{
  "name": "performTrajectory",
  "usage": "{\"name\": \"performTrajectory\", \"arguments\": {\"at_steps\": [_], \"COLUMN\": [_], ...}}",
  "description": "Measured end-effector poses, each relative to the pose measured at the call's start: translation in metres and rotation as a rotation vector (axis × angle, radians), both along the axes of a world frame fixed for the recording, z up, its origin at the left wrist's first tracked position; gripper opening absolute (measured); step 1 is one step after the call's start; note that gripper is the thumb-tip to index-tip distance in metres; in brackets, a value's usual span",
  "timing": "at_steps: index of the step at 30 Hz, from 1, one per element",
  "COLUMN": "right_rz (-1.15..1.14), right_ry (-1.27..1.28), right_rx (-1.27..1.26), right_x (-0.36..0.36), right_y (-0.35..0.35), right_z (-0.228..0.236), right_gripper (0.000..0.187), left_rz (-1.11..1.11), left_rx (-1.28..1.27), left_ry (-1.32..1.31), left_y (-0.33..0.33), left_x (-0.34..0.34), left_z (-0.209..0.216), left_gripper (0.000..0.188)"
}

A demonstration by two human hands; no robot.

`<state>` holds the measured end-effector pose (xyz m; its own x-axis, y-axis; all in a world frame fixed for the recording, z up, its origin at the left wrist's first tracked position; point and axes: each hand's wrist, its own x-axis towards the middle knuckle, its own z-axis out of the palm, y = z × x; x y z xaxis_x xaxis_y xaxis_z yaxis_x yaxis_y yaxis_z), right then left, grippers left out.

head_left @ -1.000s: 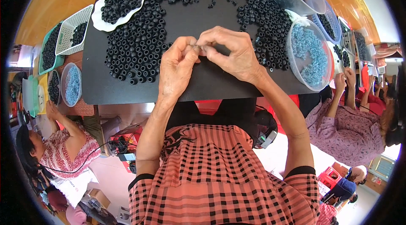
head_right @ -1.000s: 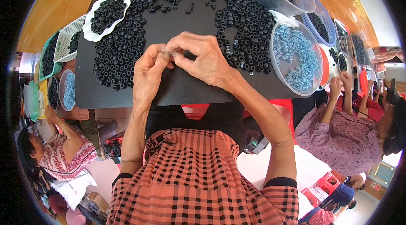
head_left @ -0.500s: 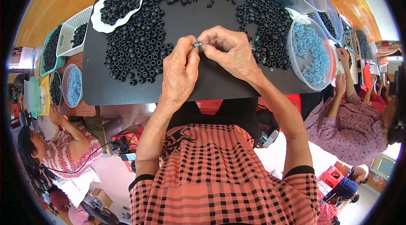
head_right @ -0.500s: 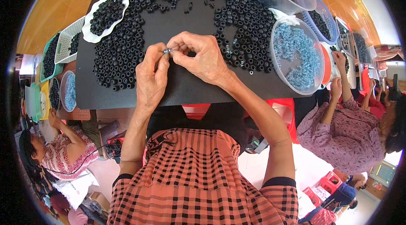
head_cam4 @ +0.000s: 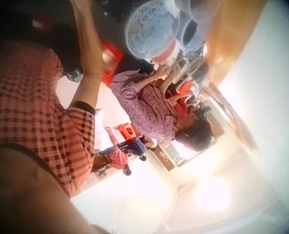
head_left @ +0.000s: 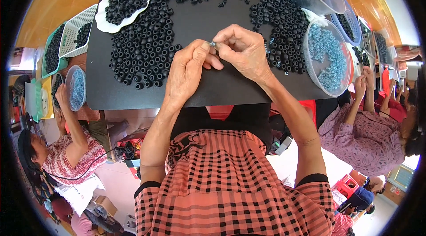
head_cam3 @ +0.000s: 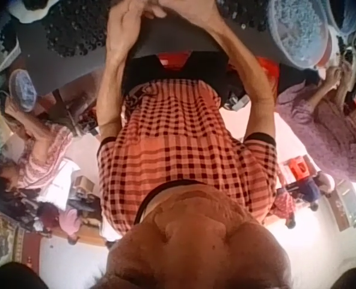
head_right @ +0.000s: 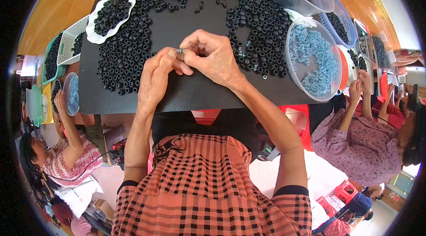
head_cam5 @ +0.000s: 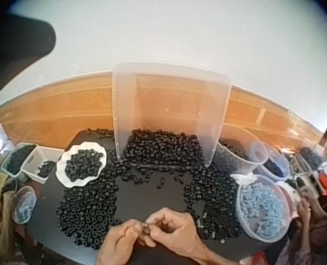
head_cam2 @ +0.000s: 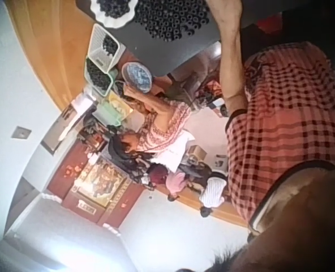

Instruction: The person inserts small pins into black plastic rings by hand.

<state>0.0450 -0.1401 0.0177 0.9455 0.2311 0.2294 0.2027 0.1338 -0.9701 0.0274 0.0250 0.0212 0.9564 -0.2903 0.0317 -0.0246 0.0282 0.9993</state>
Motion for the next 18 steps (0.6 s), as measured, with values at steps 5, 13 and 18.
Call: {"name": "performTrajectory", "arguments": {"at_steps": [5,13,18], "right_rz": [-0.057,-0.068,-0.015], "right_ry": [-0.002,-0.062,-0.032], "right_rx": [-0.075,-0.147,-0.065], "right_x": [0.002,0.002,0.0], "right_y": [-0.002,-0.003,-0.003], "right_z": [-0.005,-0.007,-0.001], "right_gripper": [0.004,0.005,0.004], "left_rz": [0.252,0.241,0.071], "left_rx": [0.301,0.539,0.188], "left_ry": [-0.305,-0.654,-0.165], "left_y": [-0.013,-0.008,-0.002], "left_x": [-0.01,-0.005,0.0], "left_z": [0.013,0.009,0.009], "left_gripper": [0.013,0.016,0.013]}}
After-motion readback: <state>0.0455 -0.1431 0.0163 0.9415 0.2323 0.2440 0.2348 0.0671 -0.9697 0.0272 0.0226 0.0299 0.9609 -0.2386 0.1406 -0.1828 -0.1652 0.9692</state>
